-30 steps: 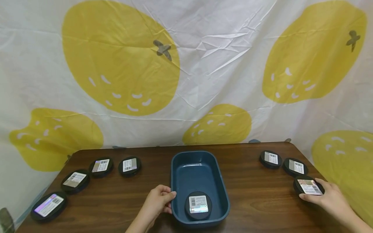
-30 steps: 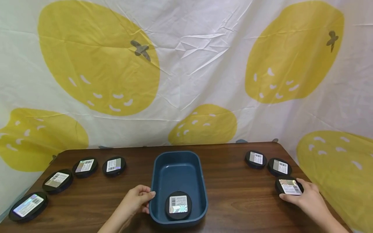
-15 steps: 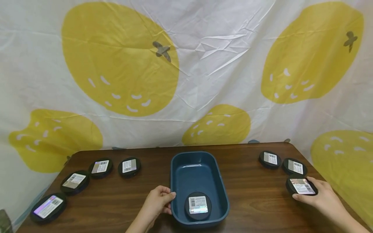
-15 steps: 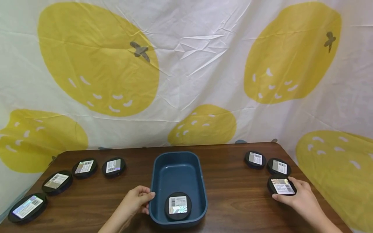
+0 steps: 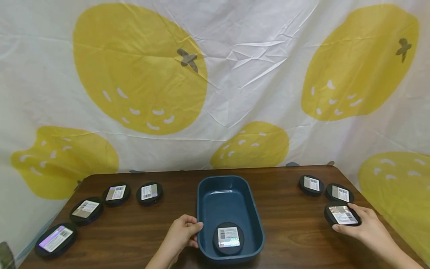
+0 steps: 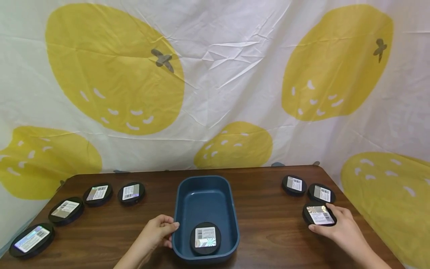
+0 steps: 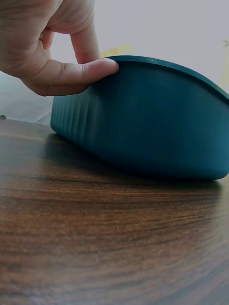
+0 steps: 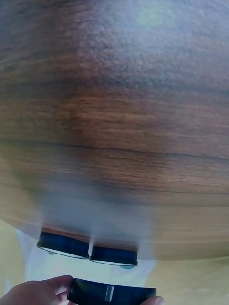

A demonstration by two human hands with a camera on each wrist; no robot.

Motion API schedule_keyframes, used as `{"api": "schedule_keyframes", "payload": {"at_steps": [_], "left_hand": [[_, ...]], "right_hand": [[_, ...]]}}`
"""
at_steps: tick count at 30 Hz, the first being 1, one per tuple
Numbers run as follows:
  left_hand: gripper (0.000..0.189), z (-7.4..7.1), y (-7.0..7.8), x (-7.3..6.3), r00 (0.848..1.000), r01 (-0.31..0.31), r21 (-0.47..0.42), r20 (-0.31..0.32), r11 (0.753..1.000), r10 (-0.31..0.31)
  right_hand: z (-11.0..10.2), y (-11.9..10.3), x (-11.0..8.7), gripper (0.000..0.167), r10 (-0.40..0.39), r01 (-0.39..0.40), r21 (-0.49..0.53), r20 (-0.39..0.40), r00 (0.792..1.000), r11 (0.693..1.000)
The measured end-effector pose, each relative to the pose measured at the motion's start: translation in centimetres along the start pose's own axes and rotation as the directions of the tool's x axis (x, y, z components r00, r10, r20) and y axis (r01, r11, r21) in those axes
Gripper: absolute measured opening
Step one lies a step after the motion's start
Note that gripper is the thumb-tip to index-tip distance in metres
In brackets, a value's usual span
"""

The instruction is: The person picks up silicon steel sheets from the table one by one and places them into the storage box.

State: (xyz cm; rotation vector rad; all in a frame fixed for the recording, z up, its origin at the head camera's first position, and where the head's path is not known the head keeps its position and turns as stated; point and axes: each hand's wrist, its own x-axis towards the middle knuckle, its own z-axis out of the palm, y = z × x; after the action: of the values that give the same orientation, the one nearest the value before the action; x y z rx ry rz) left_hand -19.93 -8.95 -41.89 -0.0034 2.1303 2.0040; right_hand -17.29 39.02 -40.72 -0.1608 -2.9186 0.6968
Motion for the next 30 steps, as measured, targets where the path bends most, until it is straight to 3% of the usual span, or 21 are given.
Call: {"api": "schedule_keyframes", "payload": {"at_steps": [15, 30], "left_hand": [[0.018, 0.0, -0.1, 0.2, 1.0, -0.002, -0.01, 0.013, 1.0, 0.003], [0.019, 0.0, -0.1, 0.2, 1.0, 0.005, -0.011, 0.007, 1.0, -0.005]], "right_hand": [[0.4, -2.1, -0.3, 0.091, -0.06, 0.06, -0.001, -0.029, 0.998, 0.998], [0.3, -4.9, -0.2, 0.09, -0.078, 0.078, 0.009, 0.014, 0.997, 0.997]]}}
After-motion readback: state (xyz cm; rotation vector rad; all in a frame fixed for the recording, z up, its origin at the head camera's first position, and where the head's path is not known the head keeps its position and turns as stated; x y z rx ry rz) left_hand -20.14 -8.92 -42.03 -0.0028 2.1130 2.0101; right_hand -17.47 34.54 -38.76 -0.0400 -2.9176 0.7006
